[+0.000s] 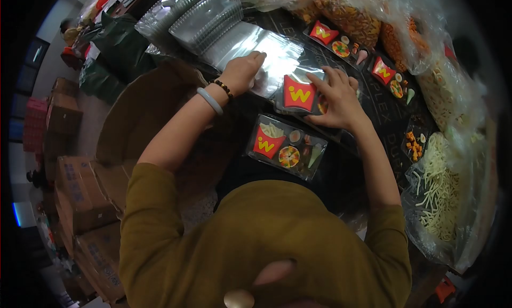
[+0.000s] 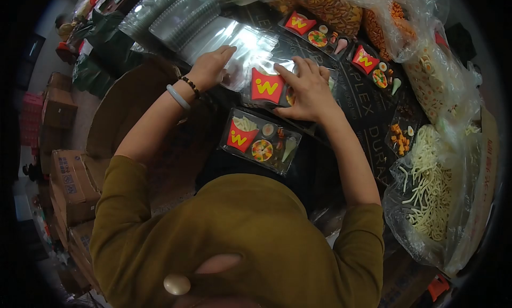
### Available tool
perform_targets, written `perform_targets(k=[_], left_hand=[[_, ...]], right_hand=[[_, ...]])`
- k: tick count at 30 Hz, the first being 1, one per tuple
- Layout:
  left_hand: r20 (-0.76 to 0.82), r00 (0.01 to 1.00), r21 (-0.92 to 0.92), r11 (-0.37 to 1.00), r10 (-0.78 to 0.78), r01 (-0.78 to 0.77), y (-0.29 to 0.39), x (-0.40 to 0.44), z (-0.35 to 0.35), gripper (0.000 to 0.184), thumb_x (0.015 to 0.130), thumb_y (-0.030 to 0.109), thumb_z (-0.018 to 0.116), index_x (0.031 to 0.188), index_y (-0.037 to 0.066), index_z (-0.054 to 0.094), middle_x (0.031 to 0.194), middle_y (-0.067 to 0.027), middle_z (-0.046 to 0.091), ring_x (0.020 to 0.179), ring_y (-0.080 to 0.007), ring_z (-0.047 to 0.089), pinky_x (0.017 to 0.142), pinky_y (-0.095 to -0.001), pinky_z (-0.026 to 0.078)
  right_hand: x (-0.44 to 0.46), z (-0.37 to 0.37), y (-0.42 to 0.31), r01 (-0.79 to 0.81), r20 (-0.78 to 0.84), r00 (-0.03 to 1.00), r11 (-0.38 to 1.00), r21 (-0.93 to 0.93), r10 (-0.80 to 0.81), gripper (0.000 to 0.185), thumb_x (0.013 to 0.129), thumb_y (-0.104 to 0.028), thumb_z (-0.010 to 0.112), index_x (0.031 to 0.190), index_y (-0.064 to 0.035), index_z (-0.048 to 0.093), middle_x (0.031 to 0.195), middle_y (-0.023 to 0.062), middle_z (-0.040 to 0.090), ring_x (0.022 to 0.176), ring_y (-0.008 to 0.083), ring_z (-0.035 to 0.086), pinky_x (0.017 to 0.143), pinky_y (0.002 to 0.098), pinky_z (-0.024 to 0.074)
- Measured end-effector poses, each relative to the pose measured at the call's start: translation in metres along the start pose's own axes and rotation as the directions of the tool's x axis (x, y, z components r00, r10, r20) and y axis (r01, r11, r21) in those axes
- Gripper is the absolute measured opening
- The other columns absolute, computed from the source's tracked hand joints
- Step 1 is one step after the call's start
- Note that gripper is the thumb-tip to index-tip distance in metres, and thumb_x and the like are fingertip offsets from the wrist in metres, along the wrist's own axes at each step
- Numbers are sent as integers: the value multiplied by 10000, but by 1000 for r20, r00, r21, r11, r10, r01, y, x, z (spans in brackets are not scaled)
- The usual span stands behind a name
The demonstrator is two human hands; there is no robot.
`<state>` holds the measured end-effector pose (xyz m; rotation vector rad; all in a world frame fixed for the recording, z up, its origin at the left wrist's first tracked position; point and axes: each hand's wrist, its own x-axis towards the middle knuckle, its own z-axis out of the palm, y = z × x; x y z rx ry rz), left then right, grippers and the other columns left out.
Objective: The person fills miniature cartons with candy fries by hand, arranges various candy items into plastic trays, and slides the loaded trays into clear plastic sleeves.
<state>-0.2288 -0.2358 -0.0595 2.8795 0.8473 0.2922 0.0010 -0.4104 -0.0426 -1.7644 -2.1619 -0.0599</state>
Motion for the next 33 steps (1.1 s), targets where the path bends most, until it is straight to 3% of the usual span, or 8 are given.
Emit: perform_targets(k=[8,14,15,19,22,24,28,33], left_hand=[[169,957,-142,966,237,-214,11,-3,-8,769,640,-79,600,1352,64,346,1347,-143,426,1000,-358,567,805,-406,480],[210,966,55,984,153,-168,55,-7,9,878,624,-41,629,1394,9,210,1402,-190,331,828,-367,618,626,-416,517],[276,957,75,991,86,-111,66,-5,3,735,721,34,608,1365,-12,257,1399,-214,328,923,-348,617,715,-408,521],[328,939,-88,993,101,-76,69,1,-4,807,689,17,637,1379,-5,219,1446,-223,222,978,-364,589,764,-401,512],[343,930,-80,991,132,-111,65,1,-2,824,673,-6,634,1380,-10,211,1448,-226,213,953,-356,597,764,-389,512],[295,938,-100,982,184,-161,75,1,1,832,654,-26,633,1376,-21,219,1447,-234,209,924,-357,604,747,-385,517],[285,931,-141,971,228,-195,120,5,-5,886,576,-63,621,1369,-57,225,1429,-260,230,831,-374,615,665,-401,518],[153,949,-325,921,274,-213,160,3,-7,701,671,6,570,1329,-28,332,1394,-221,337,809,-377,626,663,-431,512]], right_hand=[[39,43,-10,-93,-14,996,996,4,93,845,506,-524,731,1261,-211,514,1238,200,447,1169,345,395,944,441,269],[48,68,-30,-292,-84,953,956,12,292,890,527,-521,716,1280,-112,475,1156,214,477,1064,356,443,896,441,297],[51,76,-33,-331,-111,937,943,27,332,905,529,-513,717,1289,-94,460,1157,214,473,1056,356,445,893,441,298],[29,48,-29,-356,-134,930,930,-89,343,954,552,-591,729,1275,-40,441,1243,222,424,1157,380,402,920,505,322],[-20,31,6,-531,-205,828,847,6,521,773,696,-477,713,1252,-7,453,1152,204,534,988,300,561,786,378,457],[-40,28,29,-725,349,679,514,458,646,616,798,-324,672,1225,58,446,900,117,608,719,185,597,595,259,463],[-69,20,16,-390,458,611,-257,884,646,380,831,-121,650,1128,72,513,743,0,556,582,49,496,485,164,375],[-87,22,13,-331,540,666,-445,832,515,302,814,-118,674,1058,14,555,798,13,591,618,51,521,522,157,409]])
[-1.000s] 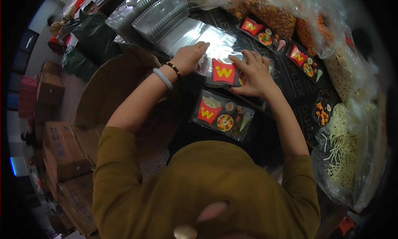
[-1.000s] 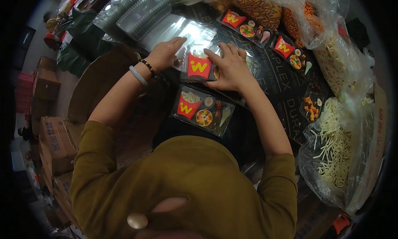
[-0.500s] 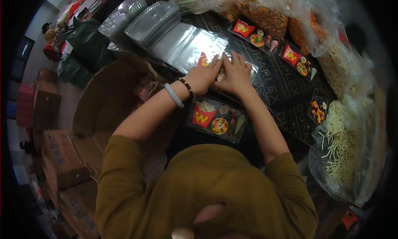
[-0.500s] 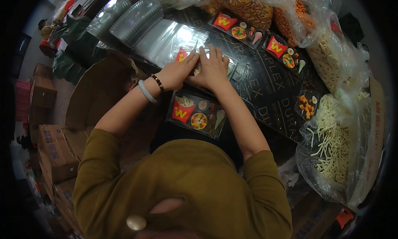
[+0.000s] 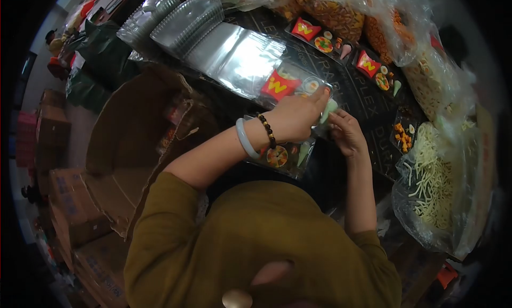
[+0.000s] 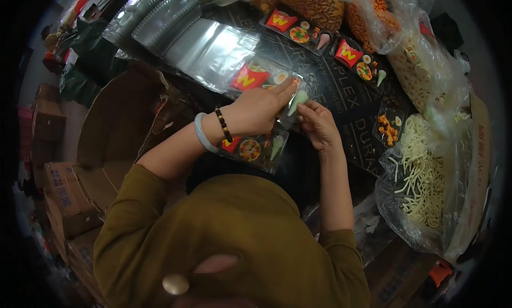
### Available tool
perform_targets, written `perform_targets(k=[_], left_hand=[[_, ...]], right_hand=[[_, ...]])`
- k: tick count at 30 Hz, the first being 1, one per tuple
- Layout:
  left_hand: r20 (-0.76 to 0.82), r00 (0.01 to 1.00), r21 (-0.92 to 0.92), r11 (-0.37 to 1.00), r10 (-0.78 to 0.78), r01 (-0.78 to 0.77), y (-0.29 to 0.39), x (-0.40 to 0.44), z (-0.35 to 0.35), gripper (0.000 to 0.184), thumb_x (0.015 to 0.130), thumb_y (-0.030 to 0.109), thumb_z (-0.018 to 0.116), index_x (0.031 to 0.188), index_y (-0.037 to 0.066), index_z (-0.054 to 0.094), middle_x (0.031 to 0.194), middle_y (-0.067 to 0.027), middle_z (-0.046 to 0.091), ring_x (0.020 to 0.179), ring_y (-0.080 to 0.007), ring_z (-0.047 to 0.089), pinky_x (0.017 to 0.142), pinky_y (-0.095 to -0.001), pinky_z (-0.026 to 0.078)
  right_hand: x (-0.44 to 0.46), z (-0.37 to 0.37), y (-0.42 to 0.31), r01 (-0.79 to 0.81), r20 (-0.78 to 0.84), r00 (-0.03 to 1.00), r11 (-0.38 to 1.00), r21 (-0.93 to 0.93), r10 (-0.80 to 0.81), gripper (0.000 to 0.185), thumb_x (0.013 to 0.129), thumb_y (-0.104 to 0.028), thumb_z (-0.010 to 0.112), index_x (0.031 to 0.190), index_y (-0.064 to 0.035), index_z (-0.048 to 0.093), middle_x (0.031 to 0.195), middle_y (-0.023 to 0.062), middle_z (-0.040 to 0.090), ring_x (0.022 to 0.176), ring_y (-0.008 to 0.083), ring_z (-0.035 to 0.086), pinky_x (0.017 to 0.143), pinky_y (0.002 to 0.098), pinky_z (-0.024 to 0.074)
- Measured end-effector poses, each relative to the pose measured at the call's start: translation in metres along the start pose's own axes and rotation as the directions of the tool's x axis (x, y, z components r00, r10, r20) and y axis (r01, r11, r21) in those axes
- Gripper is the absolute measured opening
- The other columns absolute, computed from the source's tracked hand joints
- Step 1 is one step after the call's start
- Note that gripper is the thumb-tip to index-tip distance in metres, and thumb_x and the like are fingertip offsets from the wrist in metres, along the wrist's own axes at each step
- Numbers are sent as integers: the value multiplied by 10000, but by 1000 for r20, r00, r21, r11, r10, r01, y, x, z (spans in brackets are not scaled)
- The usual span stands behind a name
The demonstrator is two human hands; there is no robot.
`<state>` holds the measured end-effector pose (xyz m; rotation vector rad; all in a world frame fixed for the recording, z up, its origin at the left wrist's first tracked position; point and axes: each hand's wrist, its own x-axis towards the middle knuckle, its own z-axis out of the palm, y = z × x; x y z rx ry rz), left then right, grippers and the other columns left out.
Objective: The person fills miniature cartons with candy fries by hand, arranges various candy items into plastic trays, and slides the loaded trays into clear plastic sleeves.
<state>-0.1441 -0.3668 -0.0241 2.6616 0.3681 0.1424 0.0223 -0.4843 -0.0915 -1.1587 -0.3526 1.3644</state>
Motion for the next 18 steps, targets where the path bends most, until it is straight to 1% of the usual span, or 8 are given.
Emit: perform_targets(k=[6,8,9,11,12,14,17,18], left_hand=[[-48,996,-162,983,80,-87,23,4,20,631,690,8,561,1298,-11,390,1375,-230,363,855,-375,620,696,-419,514],[-140,979,20,989,149,-147,36,4,44,670,669,-10,578,1310,17,387,1363,-196,398,869,-354,622,693,-417,515],[-197,962,4,982,186,-189,32,2,46,698,646,-34,589,1311,39,390,1327,-163,454,884,-337,620,686,-420,515],[13,982,-47,981,189,-188,32,-6,4,709,639,-43,590,1313,47,389,1285,-166,492,870,-335,621,674,-419,513],[121,974,-75,980,191,-183,32,-11,-19,715,635,-48,591,1314,52,389,1264,-168,511,863,-334,622,667,-419,512],[139,948,-136,954,287,-269,32,-22,-55,733,663,-45,578,1352,63,349,1156,-180,573,817,-351,620,632,-419,498],[165,963,-147,971,212,-189,41,-38,-132,727,687,-47,564,1365,42,316,1046,-191,612,851,-365,613,649,-421,496],[-56,956,-50,956,287,-289,28,-45,-139,701,694,-47,575,1347,15,327,991,-195,616,836,-385,614,669,-428,500]], right_hand=[[-7,28,8,70,-37,997,998,-5,-70,237,806,-78,673,1000,5,567,822,35,609,680,84,561,568,195,446],[3,26,14,65,-32,997,996,61,-63,228,796,-35,660,997,12,564,826,49,616,735,116,579,616,244,468],[2,23,10,93,-86,991,991,-92,-101,258,782,-20,658,1018,10,560,857,57,613,734,114,576,625,242,468],[-2,15,1,118,-173,965,916,-384,-197,325,753,11,655,1061,5,551,919,73,608,734,109,570,642,239,469],[-1,15,-4,312,-126,884,768,-559,-450,444,694,42,659,1117,-13,534,1016,79,574,711,84,541,647,212,463],[-12,28,-41,400,85,906,773,-492,-414,552,648,42,684,1167,-16,505,1090,80,538,703,56,530,641,195,461],[-30,54,-93,285,315,937,852,-440,-151,342,665,11,739,975,-24,600,927,43,570,657,24,503,623,167,443],[-37,63,-105,363,441,877,866,-344,-192,210,686,1,742,836,-41,601,810,7,558,656,29,493,624,164,425]])
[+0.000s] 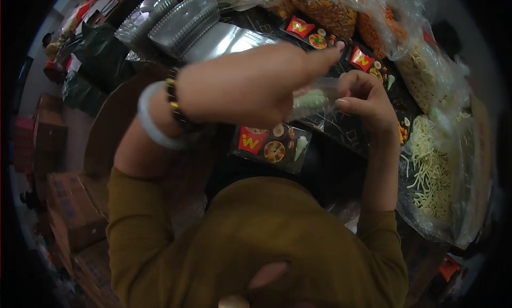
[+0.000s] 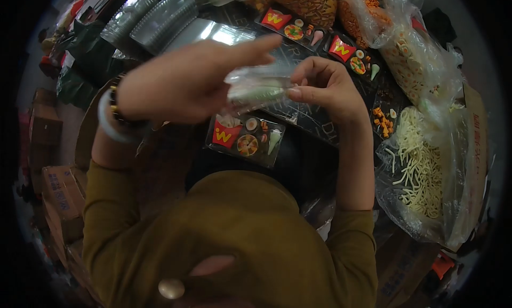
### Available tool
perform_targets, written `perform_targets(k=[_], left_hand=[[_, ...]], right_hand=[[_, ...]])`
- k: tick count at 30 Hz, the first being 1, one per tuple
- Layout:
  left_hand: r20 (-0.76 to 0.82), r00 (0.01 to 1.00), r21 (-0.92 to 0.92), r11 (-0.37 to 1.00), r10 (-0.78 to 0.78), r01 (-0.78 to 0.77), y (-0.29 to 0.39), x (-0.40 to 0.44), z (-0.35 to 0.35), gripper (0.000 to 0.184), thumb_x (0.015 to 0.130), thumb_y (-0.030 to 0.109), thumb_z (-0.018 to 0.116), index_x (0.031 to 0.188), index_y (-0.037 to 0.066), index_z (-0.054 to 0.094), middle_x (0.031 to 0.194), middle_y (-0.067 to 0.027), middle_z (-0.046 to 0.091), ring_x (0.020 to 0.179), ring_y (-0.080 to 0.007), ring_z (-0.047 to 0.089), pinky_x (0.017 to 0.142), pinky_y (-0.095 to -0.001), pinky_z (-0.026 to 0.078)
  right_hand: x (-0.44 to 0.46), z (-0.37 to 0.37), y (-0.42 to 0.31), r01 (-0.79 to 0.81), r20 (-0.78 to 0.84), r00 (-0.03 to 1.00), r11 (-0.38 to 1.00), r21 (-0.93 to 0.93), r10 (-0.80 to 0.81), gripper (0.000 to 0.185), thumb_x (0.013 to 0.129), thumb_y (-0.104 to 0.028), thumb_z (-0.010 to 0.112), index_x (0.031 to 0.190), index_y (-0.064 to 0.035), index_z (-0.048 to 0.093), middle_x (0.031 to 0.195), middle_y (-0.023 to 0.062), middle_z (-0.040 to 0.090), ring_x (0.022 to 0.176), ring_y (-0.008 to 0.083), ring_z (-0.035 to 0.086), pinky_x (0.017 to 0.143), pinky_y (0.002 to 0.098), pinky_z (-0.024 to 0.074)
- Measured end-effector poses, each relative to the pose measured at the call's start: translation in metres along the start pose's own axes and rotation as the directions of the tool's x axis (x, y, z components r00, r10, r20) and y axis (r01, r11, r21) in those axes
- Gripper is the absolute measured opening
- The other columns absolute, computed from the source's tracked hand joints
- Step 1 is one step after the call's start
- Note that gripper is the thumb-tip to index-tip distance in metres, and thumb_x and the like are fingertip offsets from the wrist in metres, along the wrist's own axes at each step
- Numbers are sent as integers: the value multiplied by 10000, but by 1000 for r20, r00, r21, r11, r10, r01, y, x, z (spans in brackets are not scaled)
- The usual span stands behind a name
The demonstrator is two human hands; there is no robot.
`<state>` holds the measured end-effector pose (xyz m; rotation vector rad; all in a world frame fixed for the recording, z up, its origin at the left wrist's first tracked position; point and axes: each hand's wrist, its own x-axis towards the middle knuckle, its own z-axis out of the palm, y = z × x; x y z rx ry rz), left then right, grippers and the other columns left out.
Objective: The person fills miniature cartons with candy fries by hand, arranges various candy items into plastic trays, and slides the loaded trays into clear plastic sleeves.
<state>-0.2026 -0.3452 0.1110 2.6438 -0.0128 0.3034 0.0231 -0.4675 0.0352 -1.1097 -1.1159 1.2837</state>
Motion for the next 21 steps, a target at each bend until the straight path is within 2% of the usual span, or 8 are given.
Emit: perform_targets(k=[2,4,7,12,14,17,18,21], left_hand=[[19,1000,73,997,21,-22,-3,-11,-43,454,766,-56,567,1201,1,454,946,-133,637,783,-223,657,608,-326,508],[133,937,-133,931,-323,340,1,-12,-60,119,819,-38,565,931,0,581,868,-58,633,733,-40,607,553,-189,462],[-139,967,-436,890,-213,133,-47,-23,-22,62,753,34,640,789,-15,647,653,-18,624,606,-59,569,532,-213,450],[-162,942,-605,784,-295,141,-66,-28,22,46,766,15,637,811,5,635,801,-43,644,772,-86,590,694,-230,476],[-81,912,-719,658,-401,225,-56,-29,24,51,794,-2,629,841,-14,614,879,-87,650,871,-131,619,779,-253,498],[-145,924,-772,625,-353,118,-28,-36,12,53,806,-21,614,854,-38,601,868,-105,649,861,-136,631,776,-258,511],[-226,920,-788,616,-320,21,-18,-38,9,64,804,-37,612,863,-49,594,840,-104,650,805,-132,638,738,-245,518],[-162,933,-803,593,-322,65,-1,-40,-4,76,804,-32,616,873,-51,590,816,-102,649,783,-132,640,719,-239,520]], right_hand=[[4,18,-20,171,89,979,978,123,-182,195,694,9,733,807,-44,582,774,-9,550,681,37,508,633,172,421],[5,31,-32,206,95,970,965,162,-223,190,705,6,726,770,-56,558,762,-12,556,688,56,508,651,190,415],[11,27,-6,184,-39,983,979,82,-182,173,721,-9,721,805,-57,577,829,16,571,651,52,473,636,192,409],[11,50,15,113,-161,964,874,-473,-212,357,738,-103,750,1063,-23,625,800,-17,610,632,25,456,565,172,385],[10,47,18,39,-114,988,882,-470,-104,282,763,-90,727,1018,-9,640,768,-15,608,611,18,459,545,171,380],[-7,62,-9,187,-148,958,925,-332,-246,110,844,-17,612,939,29,643,695,-8,591,633,35,529,544,168,394],[-17,62,-20,109,-111,984,965,-241,-139,182,834,-73,645,976,39,620,765,16,603,704,63,550,612,188,419],[-24,82,-38,198,-34,979,973,-118,-203,357,758,-124,717,1042,49,586,837,36,594,775,77,542,669,206,414]])
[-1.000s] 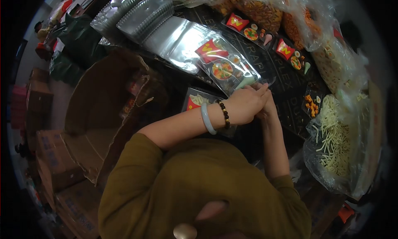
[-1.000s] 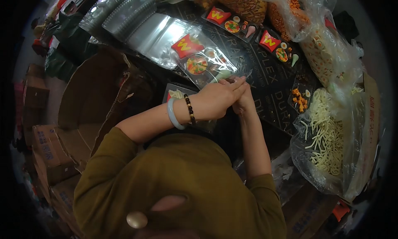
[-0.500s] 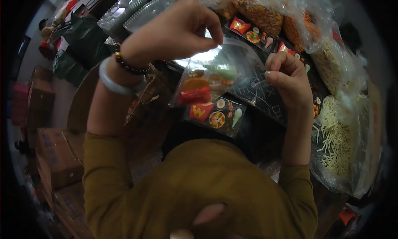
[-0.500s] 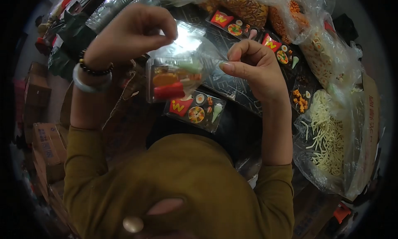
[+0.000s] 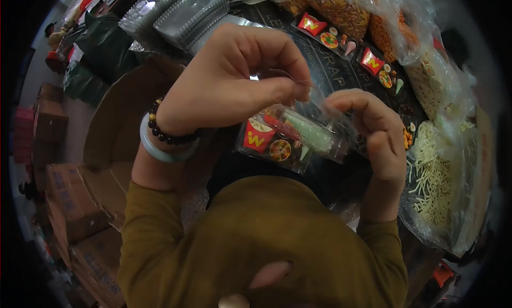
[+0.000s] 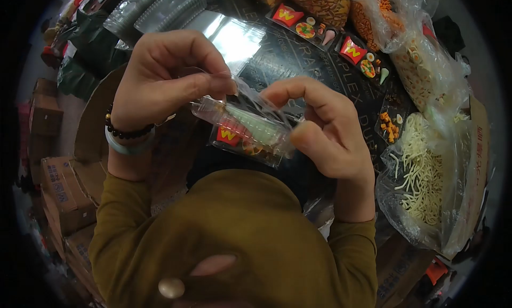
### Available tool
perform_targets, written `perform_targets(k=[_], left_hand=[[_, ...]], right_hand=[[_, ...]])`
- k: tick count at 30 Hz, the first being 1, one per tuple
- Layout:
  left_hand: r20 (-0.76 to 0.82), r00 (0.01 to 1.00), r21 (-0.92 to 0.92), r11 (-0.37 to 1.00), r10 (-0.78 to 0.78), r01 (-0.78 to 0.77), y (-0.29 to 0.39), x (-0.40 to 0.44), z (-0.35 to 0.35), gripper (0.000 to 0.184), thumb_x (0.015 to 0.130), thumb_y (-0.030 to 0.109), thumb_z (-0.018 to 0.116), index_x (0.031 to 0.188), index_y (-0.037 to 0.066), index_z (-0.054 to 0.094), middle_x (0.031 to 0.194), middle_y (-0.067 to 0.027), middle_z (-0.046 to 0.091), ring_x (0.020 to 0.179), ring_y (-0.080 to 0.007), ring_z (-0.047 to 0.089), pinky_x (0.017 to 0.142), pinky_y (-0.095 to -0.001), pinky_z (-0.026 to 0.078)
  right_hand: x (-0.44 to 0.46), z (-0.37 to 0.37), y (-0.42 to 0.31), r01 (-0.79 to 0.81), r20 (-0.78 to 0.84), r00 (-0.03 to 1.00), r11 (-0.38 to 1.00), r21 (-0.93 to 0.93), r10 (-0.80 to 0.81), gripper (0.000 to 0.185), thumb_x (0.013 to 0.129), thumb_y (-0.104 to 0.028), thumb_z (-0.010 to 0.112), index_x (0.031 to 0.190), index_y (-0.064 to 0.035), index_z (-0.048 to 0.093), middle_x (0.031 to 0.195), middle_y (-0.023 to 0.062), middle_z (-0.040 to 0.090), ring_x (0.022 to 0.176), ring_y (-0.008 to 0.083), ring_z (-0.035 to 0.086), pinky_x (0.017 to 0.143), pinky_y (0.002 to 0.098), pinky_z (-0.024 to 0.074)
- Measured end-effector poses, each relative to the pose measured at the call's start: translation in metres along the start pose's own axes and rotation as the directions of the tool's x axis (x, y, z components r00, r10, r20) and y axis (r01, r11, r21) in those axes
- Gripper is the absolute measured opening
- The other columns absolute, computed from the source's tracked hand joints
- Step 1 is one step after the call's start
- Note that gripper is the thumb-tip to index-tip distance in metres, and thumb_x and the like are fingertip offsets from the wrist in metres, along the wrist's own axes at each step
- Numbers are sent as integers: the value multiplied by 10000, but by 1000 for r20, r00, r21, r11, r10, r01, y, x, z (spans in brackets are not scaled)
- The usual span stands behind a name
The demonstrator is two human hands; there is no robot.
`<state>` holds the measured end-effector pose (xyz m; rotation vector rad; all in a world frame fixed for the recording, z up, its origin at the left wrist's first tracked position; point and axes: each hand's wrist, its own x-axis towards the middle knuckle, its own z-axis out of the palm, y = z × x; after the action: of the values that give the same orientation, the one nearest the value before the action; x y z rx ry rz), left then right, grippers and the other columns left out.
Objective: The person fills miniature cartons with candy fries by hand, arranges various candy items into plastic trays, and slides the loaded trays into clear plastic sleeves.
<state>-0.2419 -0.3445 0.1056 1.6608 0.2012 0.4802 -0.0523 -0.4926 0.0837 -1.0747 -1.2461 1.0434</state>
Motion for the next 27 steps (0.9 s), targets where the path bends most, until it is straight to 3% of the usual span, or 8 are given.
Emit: perform_targets(k=[2,5,9,12,14,17,21,27], left_hand=[[20,1000,-12,1000,12,-11,3,0,2,89,810,-19,619,888,-51,588,806,-102,648,743,-125,638,676,-221,518],[3,998,-132,989,-65,65,4,-3,7,80,813,-7,612,882,-45,594,784,-92,649,718,-114,634,643,-210,514],[-53,991,-246,964,-121,104,-34,7,8,86,830,22,612,898,-28,603,779,-86,655,693,-111,634,621,-202,514],[-9,985,-304,939,-172,161,-79,15,9,122,841,56,625,940,-13,604,807,-87,659,746,-122,645,641,-202,514],[-57,974,-299,935,-218,191,-102,21,7,133,841,70,630,948,-6,607,830,-93,665,773,-122,648,653,-206,514],[-120,928,-399,873,-354,281,-136,27,-2,186,841,80,636,990,-19,585,879,-122,669,799,-157,656,695,-224,527],[-137,881,-524,788,-454,324,-167,30,-7,215,846,71,622,1024,-29,556,888,-142,665,807,-201,665,728,-273,550],[-309,824,-567,787,-476,242,-179,32,2,219,870,103,595,1035,-35,549,885,-144,664,765,-205,667,685,-276,557]], right_hand=[[-10,9,-8,-85,8,996,987,136,85,494,675,-128,775,1084,53,565,869,42,578,807,80,528,699,212,403],[-26,-2,-9,-122,108,987,991,57,115,498,646,-71,785,1083,39,573,848,22,566,788,80,523,701,204,403],[-1,6,33,-151,138,985,920,362,108,531,691,-100,771,1145,43,536,1028,69,555,966,123,507,812,232,416],[18,-5,71,-250,157,967,879,406,202,497,722,-123,755,1146,23,542,917,31,585,835,83,520,732,211,423],[24,-33,91,-382,207,917,899,215,340,418,741,-126,740,1100,3,568,826,-1,596,734,51,512,655,189,417],[27,-54,120,-488,76,873,863,129,482,282,762,-130,721,996,-34,598,724,-46,578,612,20,468,558,156,362],[41,-51,125,-491,-63,864,864,114,500,233,773,-155,711,946,-49,597,731,-38,565,591,22,455,506,149,318],[47,-63,134,-492,186,865,860,135,466,402,761,-154,723,1096,-23,543,773,-33,556,698,25,504,564,165,373]])
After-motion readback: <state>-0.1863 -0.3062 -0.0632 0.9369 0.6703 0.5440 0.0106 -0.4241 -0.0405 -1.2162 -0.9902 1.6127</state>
